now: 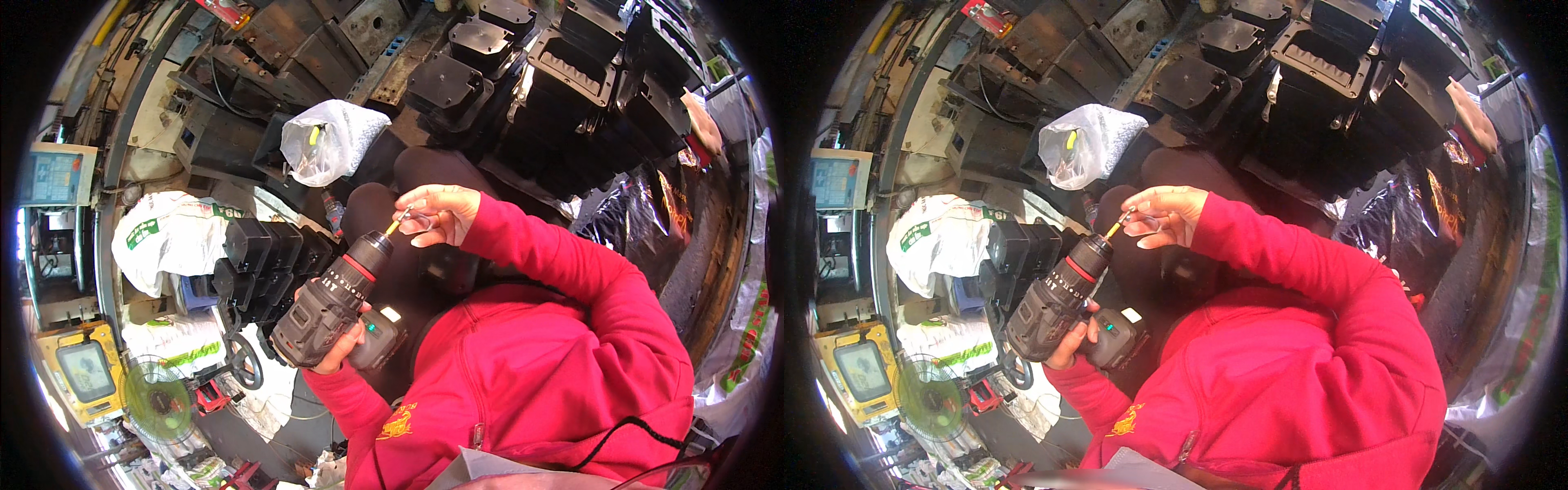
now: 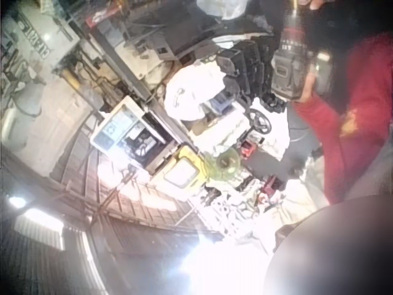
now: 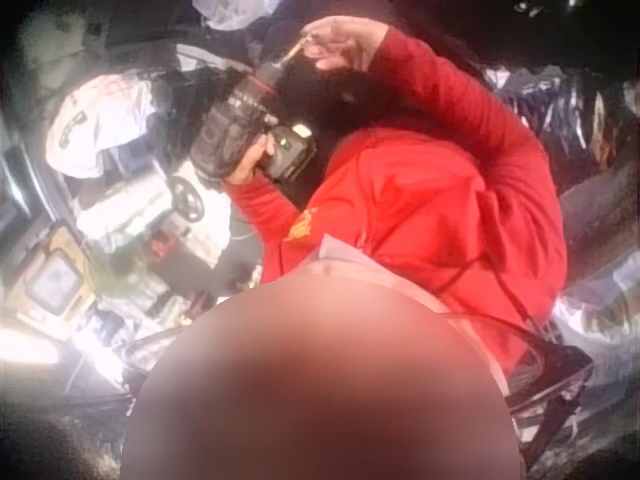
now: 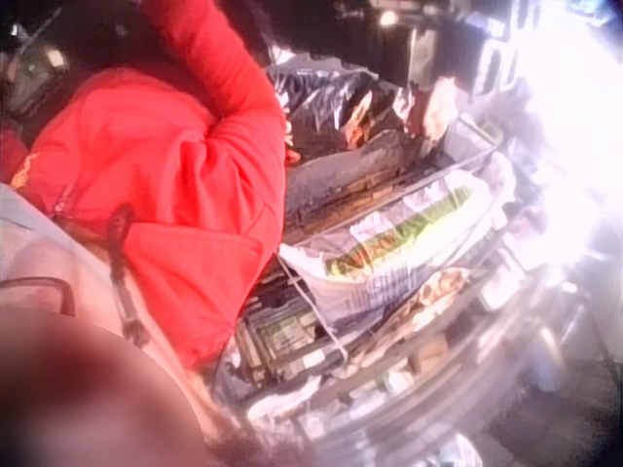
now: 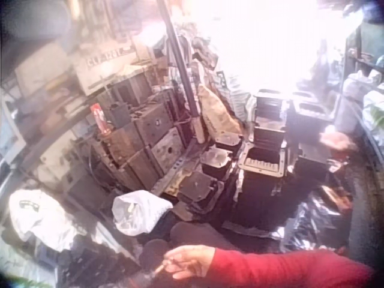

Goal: The person sits on the floor and uses a cordless drill to fasten screws into small black plastic housings. They repeatedly pick up parts, align them, insert screws, and tighten them with the drill, then place the assembled units into a nearby bin.

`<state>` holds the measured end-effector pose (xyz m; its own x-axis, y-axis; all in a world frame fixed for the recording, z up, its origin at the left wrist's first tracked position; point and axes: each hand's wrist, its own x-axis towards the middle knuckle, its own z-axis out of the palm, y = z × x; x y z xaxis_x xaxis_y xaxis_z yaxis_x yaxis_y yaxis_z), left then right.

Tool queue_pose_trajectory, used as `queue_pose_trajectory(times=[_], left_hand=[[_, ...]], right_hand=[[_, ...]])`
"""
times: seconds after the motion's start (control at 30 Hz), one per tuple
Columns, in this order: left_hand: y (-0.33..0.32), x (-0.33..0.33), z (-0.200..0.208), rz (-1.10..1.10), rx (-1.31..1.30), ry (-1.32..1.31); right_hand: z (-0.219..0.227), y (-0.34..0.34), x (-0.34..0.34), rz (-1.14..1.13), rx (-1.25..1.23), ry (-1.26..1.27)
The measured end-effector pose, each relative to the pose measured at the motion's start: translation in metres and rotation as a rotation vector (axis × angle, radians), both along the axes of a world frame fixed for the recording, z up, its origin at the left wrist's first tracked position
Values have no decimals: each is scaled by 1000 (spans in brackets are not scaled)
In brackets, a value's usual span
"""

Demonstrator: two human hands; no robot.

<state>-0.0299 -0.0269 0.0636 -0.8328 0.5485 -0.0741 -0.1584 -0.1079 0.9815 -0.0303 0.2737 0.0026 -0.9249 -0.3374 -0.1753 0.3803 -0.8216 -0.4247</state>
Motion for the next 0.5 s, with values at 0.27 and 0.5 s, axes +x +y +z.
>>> queue_pose_trajectory(times=[0.27, 0.5], left_hand=[[5, -4, 0, 17, -2, -51], [4, 0, 1, 7, -138, -58]], right_hand=[[7, 6, 3, 20, 218, 79], [9, 5, 11, 49, 287, -2]])
